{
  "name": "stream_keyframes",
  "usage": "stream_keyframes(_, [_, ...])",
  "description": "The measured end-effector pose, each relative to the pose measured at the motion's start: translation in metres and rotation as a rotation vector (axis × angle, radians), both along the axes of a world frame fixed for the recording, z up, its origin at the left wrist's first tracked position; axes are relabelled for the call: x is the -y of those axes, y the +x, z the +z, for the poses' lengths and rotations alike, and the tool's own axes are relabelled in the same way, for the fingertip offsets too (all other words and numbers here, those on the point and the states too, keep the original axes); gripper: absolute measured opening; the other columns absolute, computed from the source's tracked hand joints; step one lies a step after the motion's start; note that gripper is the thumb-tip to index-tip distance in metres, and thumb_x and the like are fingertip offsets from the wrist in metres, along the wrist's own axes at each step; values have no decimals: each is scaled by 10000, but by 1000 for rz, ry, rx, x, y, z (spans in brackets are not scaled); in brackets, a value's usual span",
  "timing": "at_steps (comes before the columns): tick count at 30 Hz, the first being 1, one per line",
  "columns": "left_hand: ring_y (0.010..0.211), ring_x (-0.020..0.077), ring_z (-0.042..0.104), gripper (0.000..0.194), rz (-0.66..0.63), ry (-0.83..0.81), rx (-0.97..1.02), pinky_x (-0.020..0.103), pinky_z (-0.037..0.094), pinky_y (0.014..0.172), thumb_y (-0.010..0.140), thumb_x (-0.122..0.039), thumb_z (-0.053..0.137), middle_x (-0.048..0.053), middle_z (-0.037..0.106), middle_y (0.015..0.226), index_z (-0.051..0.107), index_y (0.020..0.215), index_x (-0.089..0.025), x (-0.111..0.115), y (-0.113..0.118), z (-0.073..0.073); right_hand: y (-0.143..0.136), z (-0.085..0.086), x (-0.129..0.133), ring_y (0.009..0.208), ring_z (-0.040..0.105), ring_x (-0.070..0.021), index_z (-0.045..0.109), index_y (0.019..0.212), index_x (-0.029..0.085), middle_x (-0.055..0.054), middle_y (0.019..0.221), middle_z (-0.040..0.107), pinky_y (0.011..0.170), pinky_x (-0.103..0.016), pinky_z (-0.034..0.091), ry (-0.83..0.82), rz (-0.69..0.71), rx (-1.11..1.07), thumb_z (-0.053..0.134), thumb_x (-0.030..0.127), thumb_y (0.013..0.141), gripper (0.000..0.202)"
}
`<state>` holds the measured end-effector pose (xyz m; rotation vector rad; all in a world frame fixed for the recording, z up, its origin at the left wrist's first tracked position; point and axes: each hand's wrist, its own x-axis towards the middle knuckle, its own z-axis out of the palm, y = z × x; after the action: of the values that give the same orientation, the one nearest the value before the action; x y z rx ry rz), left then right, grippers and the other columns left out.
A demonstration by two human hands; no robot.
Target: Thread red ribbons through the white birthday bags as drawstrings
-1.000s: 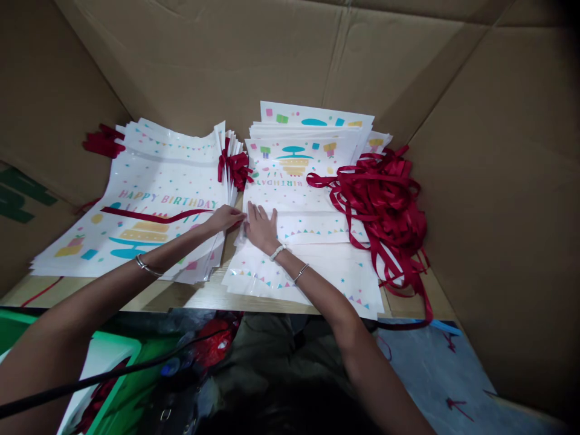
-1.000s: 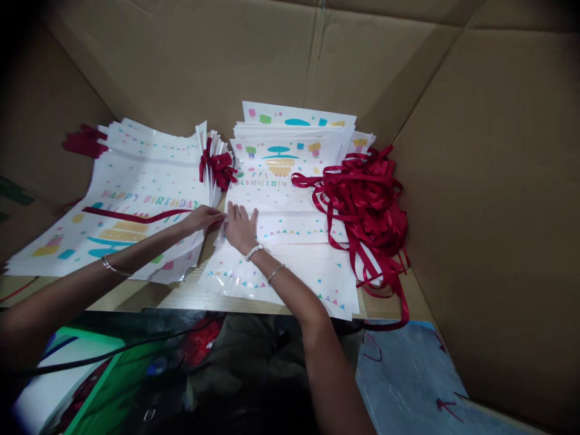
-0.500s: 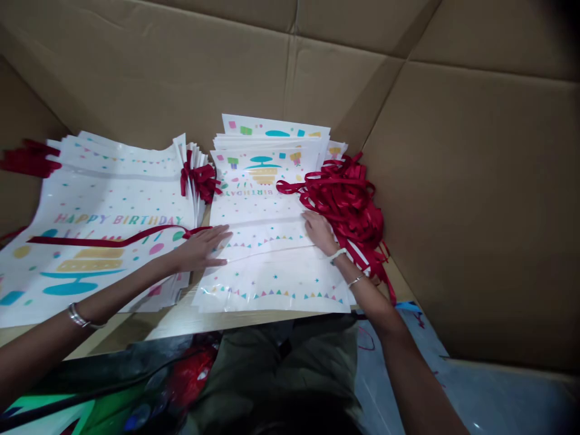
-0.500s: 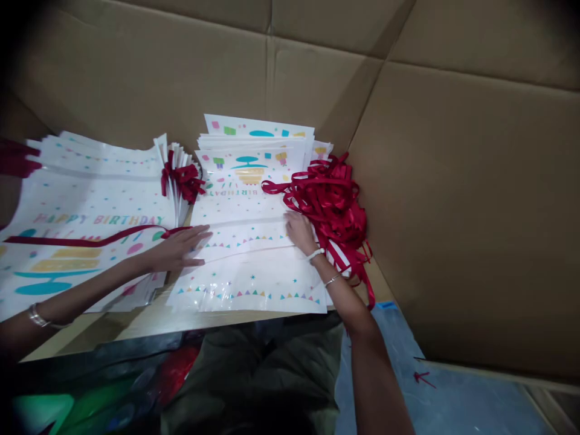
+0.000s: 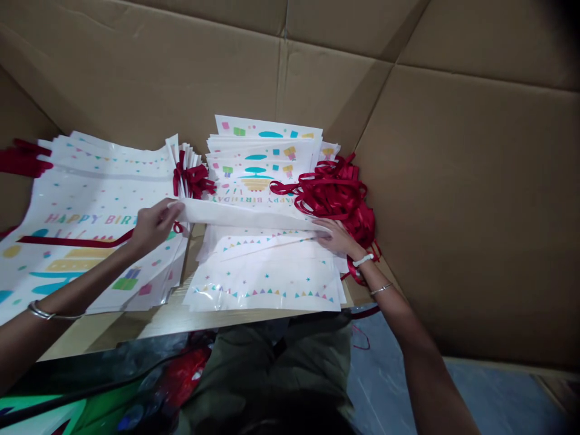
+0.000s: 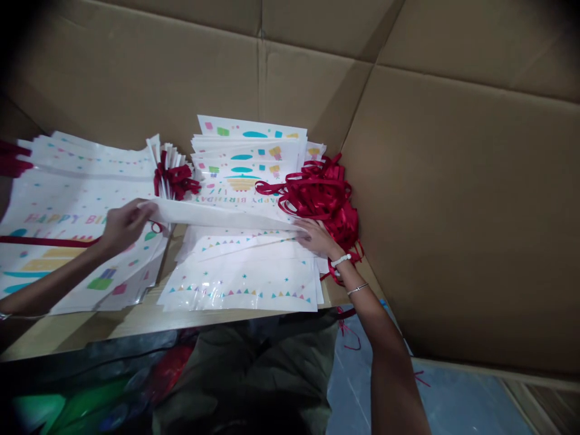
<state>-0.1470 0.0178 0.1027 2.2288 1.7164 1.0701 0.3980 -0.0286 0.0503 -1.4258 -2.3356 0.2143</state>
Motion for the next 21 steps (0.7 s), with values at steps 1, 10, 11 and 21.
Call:
stream_keyframes(1, [622, 117, 430, 394, 15, 16, 39, 202, 341, 625, 979, -509, 484, -37, 484, 654, 657, 1011, -156, 0, 3, 4, -2, -1, -1, 1356, 555, -245, 706, 1382, 205, -137, 1409, 647, 1198, -427, 375, 11, -23, -51, 624, 292, 959, 440])
stream_keyframes(10, [845, 189, 568, 500, -66, -289, 317, 236, 471, 739, 751, -567, 764, 39, 700, 905, 643, 990, -145, 6, 2, -32, -25, 2, -15, 641, 402, -115, 438, 676, 194, 16, 659, 417, 624, -220, 380, 42, -306, -553, 519, 489, 931, 398])
stream_keyframes(11, [845, 201, 575, 498, -64, -340, 265, 242, 472, 733, 718, -573, 779, 43, 719, 877, 671, 948, -145, 7, -1, -38, -27, 5, -14, 643, 388, -109, 422, 678, 196, 20, 661, 400, 621, -214, 370, 48, -306, -576, 519, 492, 923, 397])
stream_keyframes(21, [708, 106, 532, 752, 119, -155, 109, 215, 445, 676, 752, -812, 563, -3, 604, 747, 720, 891, -91, 10, -23, 91, -43, 138, 3, 621, 378, -48, 341, 655, 185, 43, 637, 365, 580, -207, 294, 277, -237, -696, 582, 446, 976, 478])
